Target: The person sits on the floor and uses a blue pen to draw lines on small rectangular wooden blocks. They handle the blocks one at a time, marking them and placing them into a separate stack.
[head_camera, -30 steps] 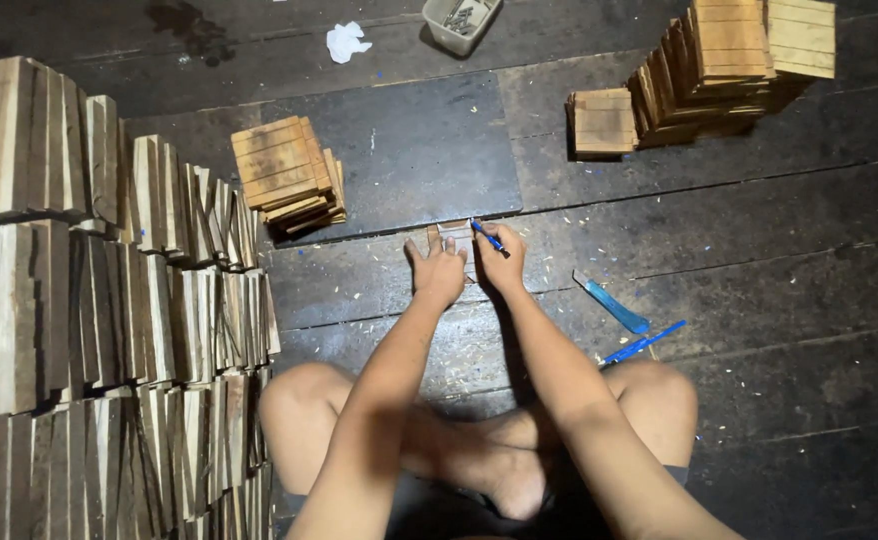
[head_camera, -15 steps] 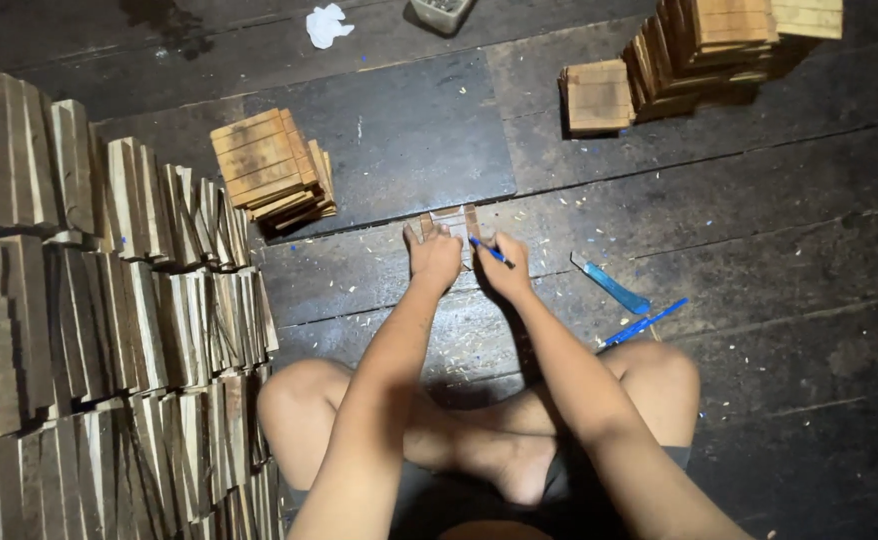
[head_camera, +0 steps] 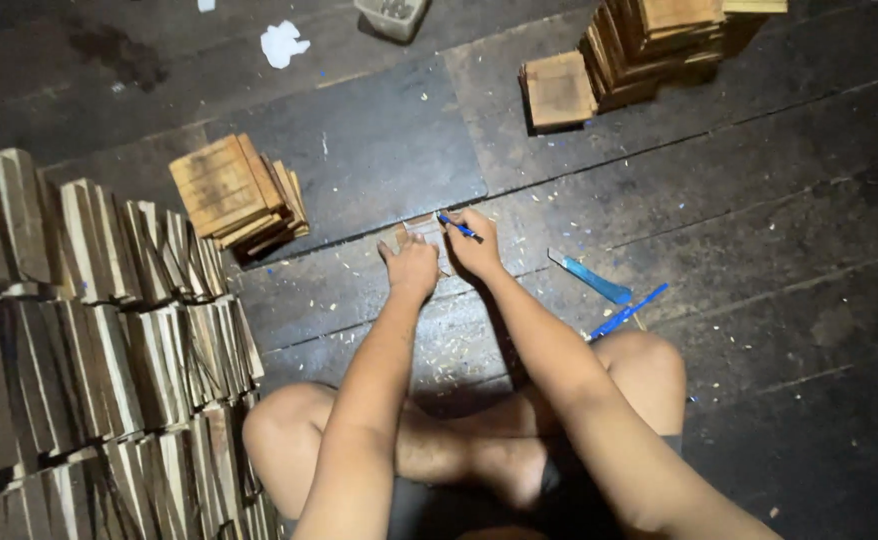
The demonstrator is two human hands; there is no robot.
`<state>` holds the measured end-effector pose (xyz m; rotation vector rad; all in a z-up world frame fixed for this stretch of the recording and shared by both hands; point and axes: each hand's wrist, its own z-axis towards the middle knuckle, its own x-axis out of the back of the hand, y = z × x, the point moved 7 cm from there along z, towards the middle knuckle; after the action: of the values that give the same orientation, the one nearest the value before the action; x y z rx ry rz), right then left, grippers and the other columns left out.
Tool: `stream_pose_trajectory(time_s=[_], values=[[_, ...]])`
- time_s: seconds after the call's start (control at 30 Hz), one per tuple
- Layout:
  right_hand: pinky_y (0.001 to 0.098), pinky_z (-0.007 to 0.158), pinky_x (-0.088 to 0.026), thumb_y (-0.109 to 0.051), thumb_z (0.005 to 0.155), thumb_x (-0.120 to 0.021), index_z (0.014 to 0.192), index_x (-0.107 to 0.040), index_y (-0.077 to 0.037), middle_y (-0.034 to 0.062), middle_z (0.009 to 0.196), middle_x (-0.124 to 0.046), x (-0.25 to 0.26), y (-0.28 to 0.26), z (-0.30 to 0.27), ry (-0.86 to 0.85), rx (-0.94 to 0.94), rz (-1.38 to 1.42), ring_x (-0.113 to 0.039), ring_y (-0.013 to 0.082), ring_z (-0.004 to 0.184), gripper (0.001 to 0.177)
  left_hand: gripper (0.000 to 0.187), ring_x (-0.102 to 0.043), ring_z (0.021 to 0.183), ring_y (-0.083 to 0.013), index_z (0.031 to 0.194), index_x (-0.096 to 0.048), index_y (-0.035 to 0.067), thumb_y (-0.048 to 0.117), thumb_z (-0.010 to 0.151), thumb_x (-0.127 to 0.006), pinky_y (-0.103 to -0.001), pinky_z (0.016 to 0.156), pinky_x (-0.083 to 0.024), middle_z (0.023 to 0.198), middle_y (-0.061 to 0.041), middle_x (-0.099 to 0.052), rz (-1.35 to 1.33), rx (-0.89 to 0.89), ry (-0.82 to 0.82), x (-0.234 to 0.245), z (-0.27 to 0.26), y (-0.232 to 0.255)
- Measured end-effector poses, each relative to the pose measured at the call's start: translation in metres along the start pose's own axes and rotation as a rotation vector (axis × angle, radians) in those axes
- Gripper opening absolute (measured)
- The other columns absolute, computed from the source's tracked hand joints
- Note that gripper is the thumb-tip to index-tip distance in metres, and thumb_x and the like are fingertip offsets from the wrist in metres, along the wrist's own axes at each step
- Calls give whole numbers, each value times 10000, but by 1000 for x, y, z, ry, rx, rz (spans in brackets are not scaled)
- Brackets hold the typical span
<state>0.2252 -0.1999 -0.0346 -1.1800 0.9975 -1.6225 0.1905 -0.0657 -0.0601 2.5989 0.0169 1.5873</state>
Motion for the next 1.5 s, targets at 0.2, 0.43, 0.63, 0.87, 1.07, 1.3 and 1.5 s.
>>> stream_pose_trajectory(time_s=[0.2, 0.43, 0.63, 0.87, 1.07, 1.3, 1.5], values=[[469, 764, -542, -1, 805, -756, 792, -633, -4, 229, 846, -726, -4, 33, -18, -17, 15, 3, -711, 418, 849, 124, 419, -376, 1511, -288, 1387, -630, 258, 270, 973, -693, -805, 1107, -141, 1572, -118, -505, 13, 4, -31, 45, -37, 11], [381, 689, -541, -26, 792, -769, 696, -588, -67, 155, 725, -705, 46, -1, -108, -100, -55, -75, -713, 327, 726, 209, 300, -456, 1446, -267, 1295, -686, 264, 237, 1028, -550, -761, 1122, -152, 1471, -99, -602, 25, -9, 59, -1, -4, 5], [426, 816, -541, -24, 838, -761, 839, -653, -19, 208, 892, -752, 81, -27, -100, 13, -180, -26, -736, 343, 915, 108, 415, -360, 1473, -335, 1352, -650, 144, 312, 986, -549, -589, 1091, -321, 1560, -191, -477, -27, -1, -12, 3, -12, 22], [412, 842, -546, 28, 848, -774, 850, -627, 14, 213, 920, -743, 91, -54, -26, -81, -40, 7, -726, 287, 912, 148, 732, -181, 1509, -543, 1583, -311, 15, 328, 976, -575, -655, 1197, -107, 1632, -370, -210, -274, 58, -56, 57, -76, 65], [392, 738, -538, -13, 785, -841, 823, -679, -43, 176, 837, -744, 20, -68, 16, -413, 95, -93, -720, 274, 815, 169, 872, -59, 1555, -508, 1600, -124, -66, 275, 976, -629, -586, 1241, 1, 1668, -357, -14, -336, 63, -176, 29, -81, 76], [478, 789, -534, -84, 751, -767, 843, -665, -67, 176, 790, -734, -79, -70, -1, -1038, 83, -386, -722, 402, 836, 139, 372, -657, 1204, -401, 1202, -698, -39, 122, 871, -638, -478, 992, -521, 1223, -255, -688, -313, 72, -57, -52, -16, 90], [458, 829, -531, -173, 778, -782, 889, -657, -83, 161, 868, -733, -104, -55, -1, -1188, -63, -552, -707, 368, 909, 190, 222, -747, 1057, -326, 1016, -769, -27, 13, 856, -620, -378, 839, -632, 1029, -195, -765, -269, 147, 17, 2, -43, 83]])
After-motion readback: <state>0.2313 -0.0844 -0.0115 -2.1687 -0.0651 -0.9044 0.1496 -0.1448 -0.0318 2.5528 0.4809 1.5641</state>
